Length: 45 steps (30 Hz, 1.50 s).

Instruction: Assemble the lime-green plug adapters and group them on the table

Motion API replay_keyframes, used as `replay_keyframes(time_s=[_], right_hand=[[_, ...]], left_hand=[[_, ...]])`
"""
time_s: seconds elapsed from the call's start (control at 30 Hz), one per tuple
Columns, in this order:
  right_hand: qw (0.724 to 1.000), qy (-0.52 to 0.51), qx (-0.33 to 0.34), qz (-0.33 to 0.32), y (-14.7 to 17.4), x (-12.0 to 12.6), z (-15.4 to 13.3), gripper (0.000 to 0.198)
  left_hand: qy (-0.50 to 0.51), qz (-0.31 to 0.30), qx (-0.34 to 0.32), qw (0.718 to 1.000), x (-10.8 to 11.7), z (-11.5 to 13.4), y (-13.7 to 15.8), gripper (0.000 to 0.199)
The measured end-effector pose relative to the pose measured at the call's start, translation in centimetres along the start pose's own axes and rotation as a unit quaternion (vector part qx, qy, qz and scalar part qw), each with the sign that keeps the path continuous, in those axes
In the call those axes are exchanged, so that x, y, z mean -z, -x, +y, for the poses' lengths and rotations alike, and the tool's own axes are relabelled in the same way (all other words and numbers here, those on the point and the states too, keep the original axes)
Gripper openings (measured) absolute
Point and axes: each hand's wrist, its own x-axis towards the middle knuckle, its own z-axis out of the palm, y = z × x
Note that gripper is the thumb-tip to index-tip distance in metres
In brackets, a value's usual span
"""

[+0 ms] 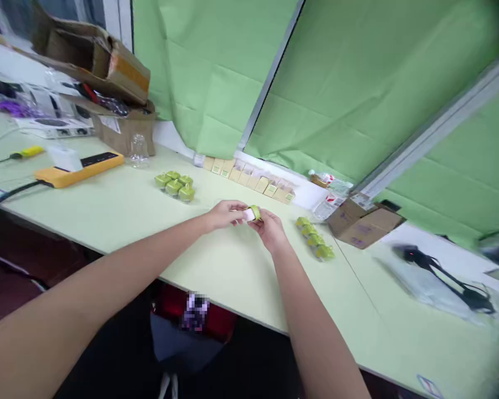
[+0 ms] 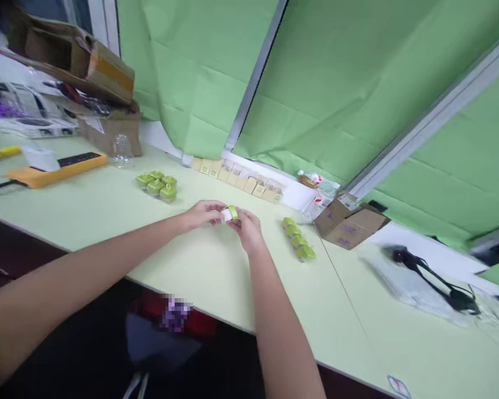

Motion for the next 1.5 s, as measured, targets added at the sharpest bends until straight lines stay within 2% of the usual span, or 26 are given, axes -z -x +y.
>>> replay_keyframes(time_s=[0.4, 1.0, 1.2, 1.33, 1.5], right_hand=[[0.999, -0.019, -0.029, 0.005, 0.21, -0.58, -0.48, 0.008], [0.999, -0.015, -0.03, -0.008, 0.37, -0.5, -0.67, 0.008], [1.0, -0.016, -0.009, 0.009, 0.17, -0.34, -0.68, 0.011], [1.0, -0.016, -0.014, 0.015, 0.19, -0.36, -0.62, 0.01], [1.0, -0.005, -0.008, -0.01, 0.41, -0.75, -0.41, 0.012]], left_hand=[[0.001, 0.002, 0.002, 1.0, 0.48, -0.12, 0.05, 0.038], [-0.031, 0.017, -0.029, 0.999, 0.69, -0.83, -0.41, 0.033], [0.007, -0.017, -0.007, 1.0, 0.82, -0.29, -0.07, 0.04], [-0.015, 0.0, -0.008, 1.0, 0.72, -0.2, 0.03, 0.038], [-0.034, 0.019, -0.014, 0.999, 0.88, -0.6, -0.28, 0.031]])
